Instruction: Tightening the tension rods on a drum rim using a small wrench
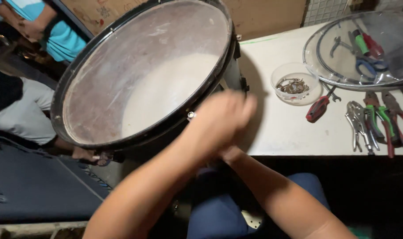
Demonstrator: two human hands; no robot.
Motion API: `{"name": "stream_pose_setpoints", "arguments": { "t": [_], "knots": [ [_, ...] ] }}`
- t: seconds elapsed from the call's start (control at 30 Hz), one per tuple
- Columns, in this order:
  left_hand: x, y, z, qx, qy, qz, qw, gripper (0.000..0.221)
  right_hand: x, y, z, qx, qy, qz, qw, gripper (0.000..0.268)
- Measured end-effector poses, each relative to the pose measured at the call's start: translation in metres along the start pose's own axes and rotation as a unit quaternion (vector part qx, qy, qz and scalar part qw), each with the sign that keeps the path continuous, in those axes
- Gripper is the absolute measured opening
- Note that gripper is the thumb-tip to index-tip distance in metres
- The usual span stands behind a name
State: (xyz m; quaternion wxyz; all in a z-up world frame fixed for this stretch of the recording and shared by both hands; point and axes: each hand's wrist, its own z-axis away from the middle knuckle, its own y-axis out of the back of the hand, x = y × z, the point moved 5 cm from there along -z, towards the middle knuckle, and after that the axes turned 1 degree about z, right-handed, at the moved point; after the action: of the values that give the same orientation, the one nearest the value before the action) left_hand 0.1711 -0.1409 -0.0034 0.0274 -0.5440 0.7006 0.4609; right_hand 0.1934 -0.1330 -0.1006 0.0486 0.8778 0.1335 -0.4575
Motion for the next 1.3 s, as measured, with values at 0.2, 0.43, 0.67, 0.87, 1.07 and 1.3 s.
{"name": "stream_pose_setpoints", "arguments": {
  "t": [0.2, 0.43, 0.67, 0.87, 1.07, 1.3],
  "knots": [
    [-0.11, -0.058, -0.029, -0.14, 0.222, 0.184, 0.947, 0.009, 0.05, -0.006, 0.004, 0.04, -0.091, 0.012, 0.995, 0.014],
    [-0.053, 0.051, -0.037, 0.075, 0.077, -0.004, 0.994, 0.018, 0.227, -0.019, 0.033, 0.068, -0.287, -0.239, 0.925, 0.015],
    [-0.057, 0.172, 0.042, 0.166, 0.289, 0.203, 0.921, 0.007, -0.014, 0.007, -0.008, 0.045, 0.121, 0.058, 0.99, 0.018],
    [-0.047, 0.141, 0.121, 0.171, 0.428, 0.261, 0.848, 0.008, -0.02, 0.001, -0.009, 0.068, 0.076, 0.024, 0.994, 0.01],
    [-0.056, 0.13, 0.135, 0.137, 0.389, 0.23, 0.882, 0.005, -0.025, 0.002, -0.01, 0.079, 0.08, 0.04, 0.993, 0.012],
    [-0.065, 0.124, 0.142, 0.0, 0.347, 0.189, 0.919, 0.012, -0.015, 0.002, -0.01, 0.052, 0.053, 0.029, 0.997, 0.014]
  ]
}}
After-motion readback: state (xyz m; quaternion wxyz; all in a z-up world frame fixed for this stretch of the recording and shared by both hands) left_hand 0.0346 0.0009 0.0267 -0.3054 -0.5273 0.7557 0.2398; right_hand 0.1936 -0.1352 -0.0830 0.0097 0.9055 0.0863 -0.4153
